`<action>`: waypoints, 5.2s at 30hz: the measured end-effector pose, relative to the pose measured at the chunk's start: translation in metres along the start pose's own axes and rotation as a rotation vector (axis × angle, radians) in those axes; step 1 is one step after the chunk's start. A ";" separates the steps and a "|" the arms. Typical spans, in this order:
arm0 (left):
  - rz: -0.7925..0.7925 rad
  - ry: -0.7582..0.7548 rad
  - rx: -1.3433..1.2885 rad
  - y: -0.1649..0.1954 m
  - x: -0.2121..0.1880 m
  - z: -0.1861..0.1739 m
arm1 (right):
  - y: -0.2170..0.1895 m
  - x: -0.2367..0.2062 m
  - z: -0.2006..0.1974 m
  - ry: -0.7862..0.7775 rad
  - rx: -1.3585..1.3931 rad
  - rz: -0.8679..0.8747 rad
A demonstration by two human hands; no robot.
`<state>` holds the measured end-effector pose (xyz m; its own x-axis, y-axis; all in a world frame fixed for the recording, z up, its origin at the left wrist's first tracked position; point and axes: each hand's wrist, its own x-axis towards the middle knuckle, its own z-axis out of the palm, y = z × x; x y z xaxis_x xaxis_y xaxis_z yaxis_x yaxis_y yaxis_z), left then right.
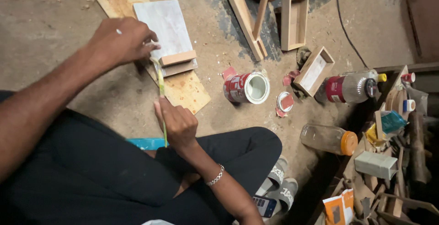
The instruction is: The person sits on the workshop floor and paints small wooden boxes and box parts white using a paintbrush. They dip the brush into an open paint can, apply paint to the sides, edges and inner surfaces of the boxes, turn the boxes over to reach other faces, and set finished pieces aside.
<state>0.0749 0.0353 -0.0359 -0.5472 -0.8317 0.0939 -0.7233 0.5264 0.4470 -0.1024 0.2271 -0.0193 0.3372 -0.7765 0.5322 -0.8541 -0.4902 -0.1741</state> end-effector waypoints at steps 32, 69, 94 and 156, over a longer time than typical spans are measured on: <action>0.074 0.048 0.124 -0.011 -0.003 0.008 | -0.001 0.012 -0.014 -0.106 0.112 0.136; 0.093 -0.053 0.034 0.018 0.028 0.043 | 0.068 -0.036 0.002 0.087 0.457 0.566; -0.049 -0.140 -0.033 0.022 0.020 0.028 | 0.106 -0.033 0.013 0.165 0.412 0.910; -0.048 -0.103 -0.038 0.016 0.027 0.029 | 0.093 -0.020 -0.019 -0.038 -0.025 0.293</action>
<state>0.0365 0.0262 -0.0523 -0.5545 -0.8320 -0.0197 -0.7343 0.4780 0.4821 -0.1956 0.2049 -0.0306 0.0894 -0.8980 0.4308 -0.9264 -0.2338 -0.2950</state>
